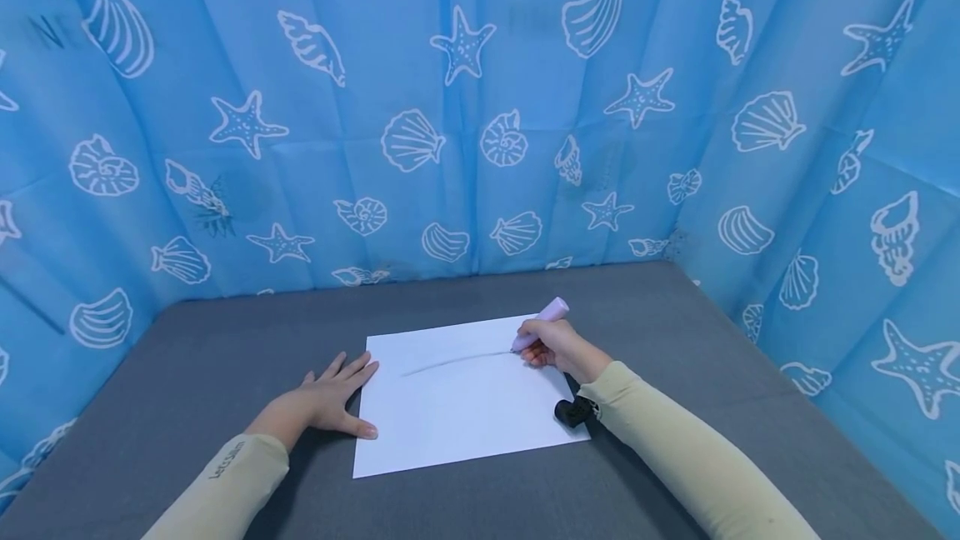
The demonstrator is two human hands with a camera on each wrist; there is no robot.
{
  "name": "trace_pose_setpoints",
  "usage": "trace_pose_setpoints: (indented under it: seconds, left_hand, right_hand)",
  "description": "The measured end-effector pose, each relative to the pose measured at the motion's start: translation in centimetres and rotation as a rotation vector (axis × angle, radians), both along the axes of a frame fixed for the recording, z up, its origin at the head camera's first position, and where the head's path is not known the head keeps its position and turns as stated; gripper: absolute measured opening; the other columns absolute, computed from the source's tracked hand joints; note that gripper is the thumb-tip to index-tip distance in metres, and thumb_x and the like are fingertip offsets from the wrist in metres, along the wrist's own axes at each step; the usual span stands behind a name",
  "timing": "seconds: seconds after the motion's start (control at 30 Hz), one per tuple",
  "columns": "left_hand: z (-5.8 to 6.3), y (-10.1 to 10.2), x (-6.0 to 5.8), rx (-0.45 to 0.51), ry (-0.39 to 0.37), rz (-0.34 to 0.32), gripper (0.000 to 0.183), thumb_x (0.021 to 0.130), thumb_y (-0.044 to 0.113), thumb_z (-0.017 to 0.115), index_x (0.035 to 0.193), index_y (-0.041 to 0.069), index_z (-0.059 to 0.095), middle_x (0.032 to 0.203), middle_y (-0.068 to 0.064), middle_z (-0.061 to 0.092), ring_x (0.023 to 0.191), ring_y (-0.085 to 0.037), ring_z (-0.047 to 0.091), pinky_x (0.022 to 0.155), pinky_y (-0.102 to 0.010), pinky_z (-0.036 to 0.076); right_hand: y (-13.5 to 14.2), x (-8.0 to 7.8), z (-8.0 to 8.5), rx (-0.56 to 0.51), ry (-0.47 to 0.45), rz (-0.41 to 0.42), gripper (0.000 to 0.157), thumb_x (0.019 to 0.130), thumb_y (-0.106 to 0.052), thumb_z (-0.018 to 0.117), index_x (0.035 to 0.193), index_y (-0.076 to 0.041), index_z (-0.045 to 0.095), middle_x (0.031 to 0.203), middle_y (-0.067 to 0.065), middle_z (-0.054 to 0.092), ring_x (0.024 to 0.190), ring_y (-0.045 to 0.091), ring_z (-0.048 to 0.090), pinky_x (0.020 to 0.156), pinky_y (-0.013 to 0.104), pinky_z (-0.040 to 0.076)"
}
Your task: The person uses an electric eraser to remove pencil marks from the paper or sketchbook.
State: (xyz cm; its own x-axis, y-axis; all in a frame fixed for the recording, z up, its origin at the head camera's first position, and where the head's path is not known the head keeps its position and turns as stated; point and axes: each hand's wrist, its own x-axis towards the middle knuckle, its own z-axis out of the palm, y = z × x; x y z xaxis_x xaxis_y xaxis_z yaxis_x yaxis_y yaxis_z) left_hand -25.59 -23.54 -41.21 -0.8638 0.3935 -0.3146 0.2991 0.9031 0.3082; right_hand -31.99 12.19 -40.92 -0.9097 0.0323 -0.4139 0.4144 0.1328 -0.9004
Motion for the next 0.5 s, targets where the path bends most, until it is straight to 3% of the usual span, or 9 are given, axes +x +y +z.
trace_pose_setpoints:
  seconds: [0.5]
  left_hand:
    - [-0.02, -0.06, -0.1, -0.007, 0.002, -0.002, 0.113, 0.072, 0.065, 0.074, 0.154, 0.008, 0.023, 0.161, -0.016, 0.011, 0.143, -0.049, 0.003, 0.102, -0.076, 0.006]
  right_hand:
    - [-0.3, -0.19, 0.04, 0.029, -0.006, 0.012, 0.025, 0.089, -0.015, 0.062, 0.1, 0.007, 0.057, 0.062, 0.007, 0.055, 0.047, 0.011, 0.051, 0.048, 0.02, 0.045]
